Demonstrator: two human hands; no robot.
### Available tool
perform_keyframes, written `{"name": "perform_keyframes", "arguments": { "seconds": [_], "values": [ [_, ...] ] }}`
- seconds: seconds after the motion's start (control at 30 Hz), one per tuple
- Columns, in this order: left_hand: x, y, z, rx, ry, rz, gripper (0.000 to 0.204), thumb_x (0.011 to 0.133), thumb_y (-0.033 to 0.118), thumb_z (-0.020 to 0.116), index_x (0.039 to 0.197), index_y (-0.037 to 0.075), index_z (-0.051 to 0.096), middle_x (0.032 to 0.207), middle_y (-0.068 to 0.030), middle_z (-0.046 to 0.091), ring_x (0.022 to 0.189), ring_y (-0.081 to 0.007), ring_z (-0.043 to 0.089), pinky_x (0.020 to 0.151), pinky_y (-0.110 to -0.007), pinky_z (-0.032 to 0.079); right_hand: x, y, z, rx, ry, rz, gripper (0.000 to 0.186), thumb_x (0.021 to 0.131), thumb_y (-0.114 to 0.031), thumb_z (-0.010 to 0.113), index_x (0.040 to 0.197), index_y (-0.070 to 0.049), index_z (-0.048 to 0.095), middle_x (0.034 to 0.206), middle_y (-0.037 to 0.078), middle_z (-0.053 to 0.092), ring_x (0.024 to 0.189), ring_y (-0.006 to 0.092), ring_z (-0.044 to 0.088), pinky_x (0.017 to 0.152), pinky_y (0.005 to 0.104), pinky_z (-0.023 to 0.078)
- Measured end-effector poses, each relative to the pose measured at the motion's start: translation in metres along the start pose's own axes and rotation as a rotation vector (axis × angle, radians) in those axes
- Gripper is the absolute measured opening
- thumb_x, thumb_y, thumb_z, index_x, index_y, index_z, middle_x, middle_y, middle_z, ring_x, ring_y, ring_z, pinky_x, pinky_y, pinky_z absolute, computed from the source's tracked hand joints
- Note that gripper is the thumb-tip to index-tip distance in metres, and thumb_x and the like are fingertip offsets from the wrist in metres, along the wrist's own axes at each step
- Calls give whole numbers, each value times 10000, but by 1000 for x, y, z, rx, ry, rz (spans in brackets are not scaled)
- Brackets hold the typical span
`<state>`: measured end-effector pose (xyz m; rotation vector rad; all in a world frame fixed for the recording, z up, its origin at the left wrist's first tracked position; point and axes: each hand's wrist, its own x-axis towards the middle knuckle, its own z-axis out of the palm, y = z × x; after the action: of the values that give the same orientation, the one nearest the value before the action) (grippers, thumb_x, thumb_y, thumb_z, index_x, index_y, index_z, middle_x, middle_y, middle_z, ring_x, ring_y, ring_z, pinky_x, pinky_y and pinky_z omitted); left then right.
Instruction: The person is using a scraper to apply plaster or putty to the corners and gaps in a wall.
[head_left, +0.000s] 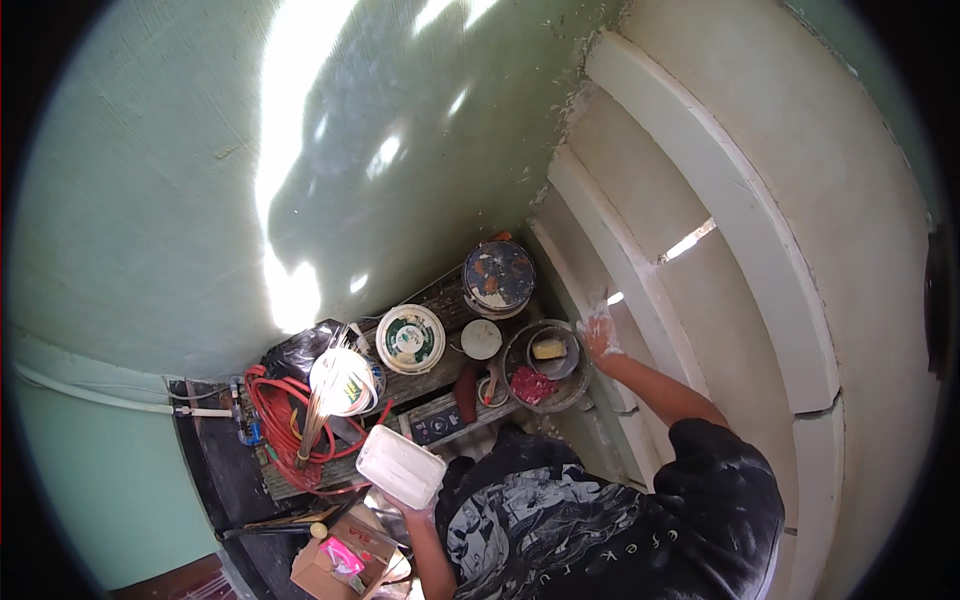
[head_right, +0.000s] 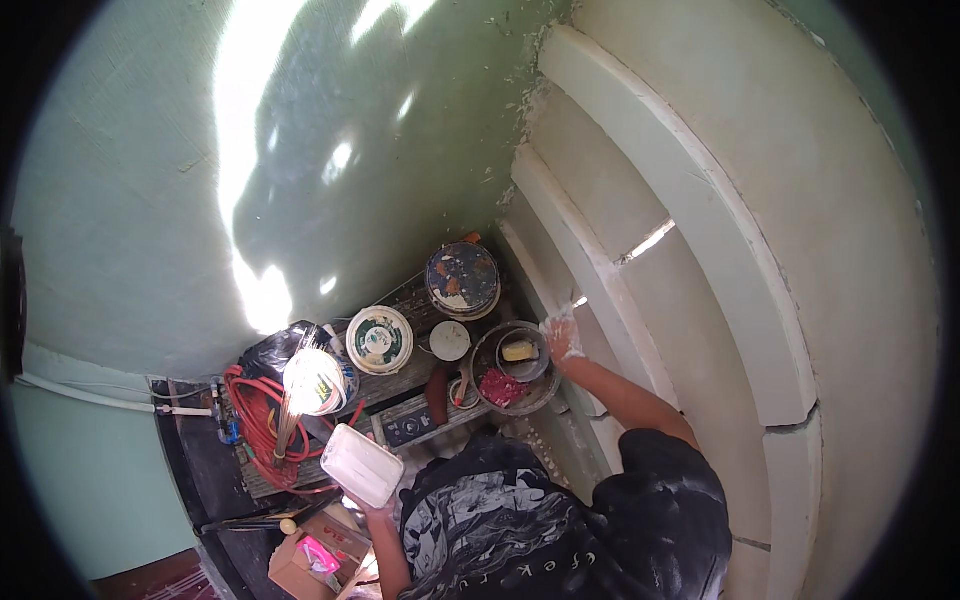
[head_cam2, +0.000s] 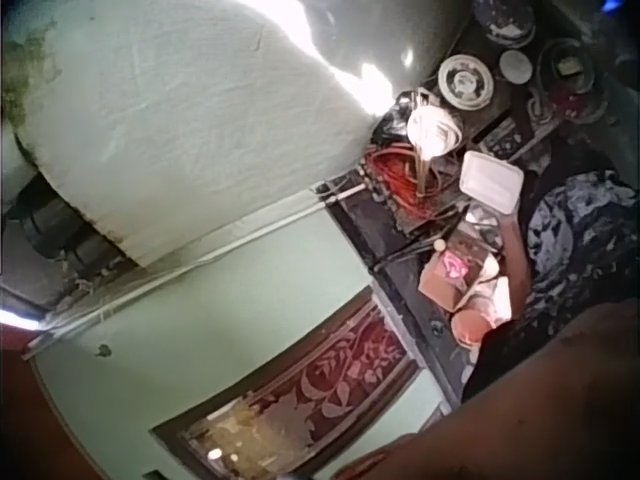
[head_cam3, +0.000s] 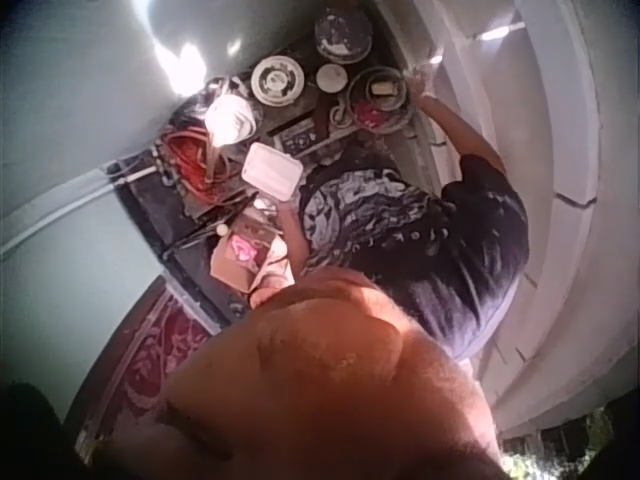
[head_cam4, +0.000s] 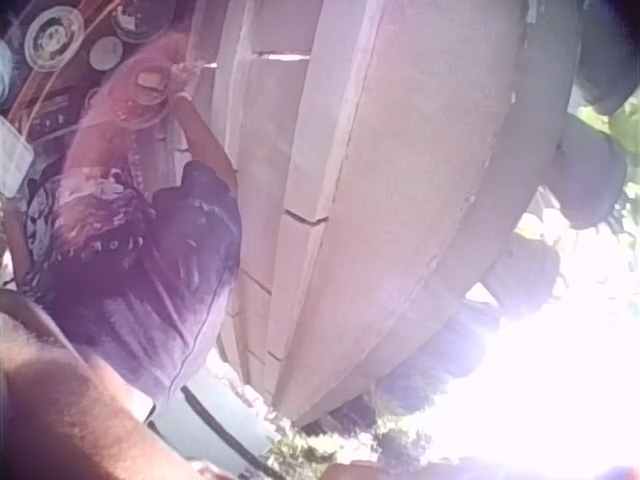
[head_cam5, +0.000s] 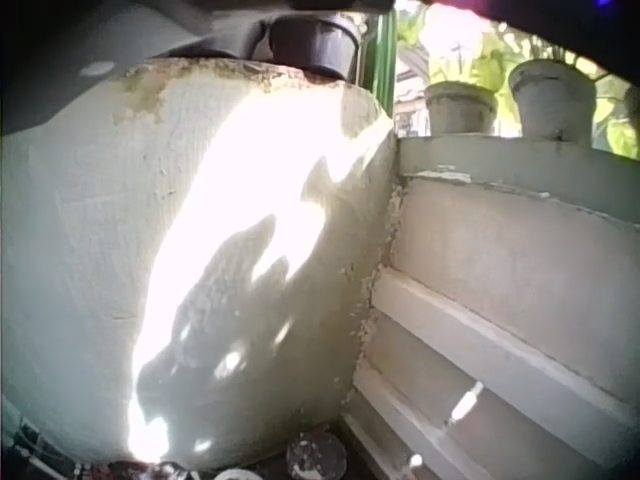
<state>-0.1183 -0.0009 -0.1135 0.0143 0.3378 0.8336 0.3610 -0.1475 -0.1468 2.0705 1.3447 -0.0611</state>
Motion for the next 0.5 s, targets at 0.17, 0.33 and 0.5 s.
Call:
{"name": "perform_keyframes", "arguments": {
  "seconds": [0.17,0.33,0.5],
  "values": [
    [7,4,4,-9,9,16,791,865,672,459,1495,234,267,1507,-110,339,1192,-436,505,981,-668,371,-24,0,-60,142,312,-13,369,871,-238,478,1136,-48,650,1240,198,587,1228,345,502,1139,502,231],
    [20,9,6,66,-2,-54,769,880,670,408,1467,179,341,1440,-121,438,1182,-404,532,974,-611,413,36,32,-50,-88,500,-13,418,859,-269,483,1124,13,640,1277,215,566,1253,377,479,1149,478,233],
    [32,16,3,32,69,-54,769,874,673,417,1475,202,328,1459,-127,416,1152,-440,542,964,-651,397,12,22,-28,229,311,156,379,895,-274,460,1112,-32,656,1262,206,578,1245,362,492,1124,490,262]
  ]
}}
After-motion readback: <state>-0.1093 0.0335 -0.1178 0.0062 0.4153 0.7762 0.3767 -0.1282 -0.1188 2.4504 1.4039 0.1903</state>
